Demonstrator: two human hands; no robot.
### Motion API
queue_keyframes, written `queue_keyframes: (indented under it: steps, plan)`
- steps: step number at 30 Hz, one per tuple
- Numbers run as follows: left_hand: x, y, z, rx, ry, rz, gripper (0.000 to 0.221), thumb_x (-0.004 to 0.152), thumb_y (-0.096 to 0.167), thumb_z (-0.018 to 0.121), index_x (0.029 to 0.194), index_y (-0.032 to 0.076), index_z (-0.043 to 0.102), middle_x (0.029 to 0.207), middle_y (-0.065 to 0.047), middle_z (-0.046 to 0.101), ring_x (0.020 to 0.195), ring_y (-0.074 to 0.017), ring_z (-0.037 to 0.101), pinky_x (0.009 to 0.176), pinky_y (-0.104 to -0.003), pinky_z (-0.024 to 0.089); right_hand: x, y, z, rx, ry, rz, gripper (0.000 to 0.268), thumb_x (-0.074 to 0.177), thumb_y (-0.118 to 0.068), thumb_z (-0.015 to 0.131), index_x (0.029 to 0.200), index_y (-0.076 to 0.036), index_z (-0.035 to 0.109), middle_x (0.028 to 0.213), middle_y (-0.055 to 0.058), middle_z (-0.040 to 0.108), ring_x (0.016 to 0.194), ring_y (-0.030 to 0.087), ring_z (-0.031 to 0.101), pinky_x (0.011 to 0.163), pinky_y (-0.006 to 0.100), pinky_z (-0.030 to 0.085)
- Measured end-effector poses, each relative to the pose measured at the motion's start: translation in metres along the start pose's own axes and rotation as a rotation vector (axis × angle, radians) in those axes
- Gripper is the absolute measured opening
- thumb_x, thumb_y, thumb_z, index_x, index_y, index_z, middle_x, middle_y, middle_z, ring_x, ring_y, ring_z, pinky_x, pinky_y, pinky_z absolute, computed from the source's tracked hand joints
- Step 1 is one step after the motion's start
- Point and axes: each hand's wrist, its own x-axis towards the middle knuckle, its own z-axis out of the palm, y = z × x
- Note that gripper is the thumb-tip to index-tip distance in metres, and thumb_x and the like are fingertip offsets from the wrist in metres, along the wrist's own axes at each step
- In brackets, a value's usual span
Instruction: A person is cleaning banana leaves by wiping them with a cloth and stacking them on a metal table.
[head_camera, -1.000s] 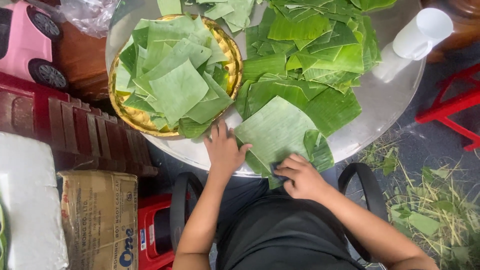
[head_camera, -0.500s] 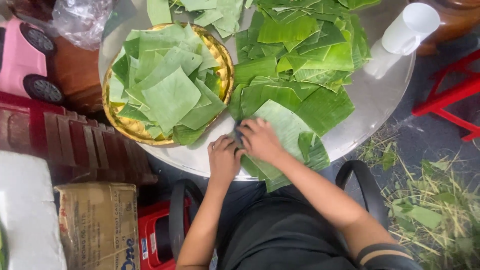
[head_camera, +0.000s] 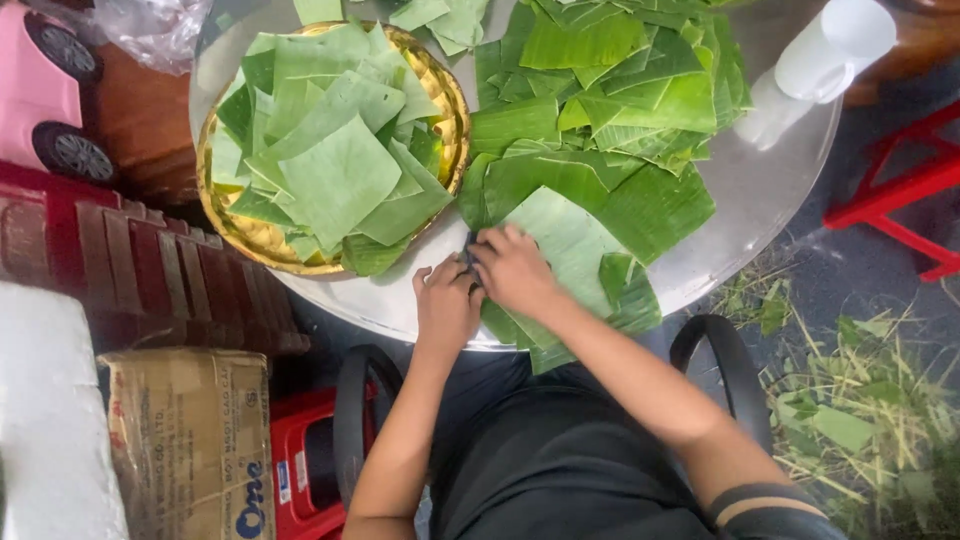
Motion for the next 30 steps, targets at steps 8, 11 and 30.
queue_keyframes:
  steps: [8,11,30]
  plan:
    - [0.002,0.011,-0.019,-0.007,-0.054,-0.028,0.041,0.080,0.044,0.082,0.104,0.011,0.078,0.112,-0.003,0.073,0.123,-0.0224,0.063,0.110,-0.049,0.034,-0.018,0.109,-0.025,-0.150,0.156,0.237,0.019,0.090,-0.021,0.072,0.106,-0.012,0.077,0.111,0.004,0.064,0.096,0.029,0.059,0.084,0.041,0.048]
    - [-0.002,0.018,-0.020,-0.023,-0.100,-0.049,0.051,0.076,0.050,0.083,0.107,0.010,0.077,0.115,-0.006,0.071,0.124,-0.0259,0.062,0.109,-0.052,0.034,-0.027,0.107,-0.044,-0.171,0.203,0.295,0.018,0.092,-0.018,0.072,0.106,-0.007,0.077,0.110,0.007,0.064,0.096,0.029,0.058,0.084,0.040,0.046]
    - [0.011,0.023,-0.057,0.173,-0.307,-0.206,0.055,0.082,0.054,0.077,0.113,0.010,0.074,0.128,-0.006,0.068,0.137,-0.0279,0.049,0.110,-0.058,0.029,-0.086,0.083,-0.049,-0.277,0.284,0.351,0.025,0.088,-0.017,0.074,0.112,-0.009,0.077,0.111,0.008,0.064,0.089,0.032,0.060,0.079,0.040,0.047]
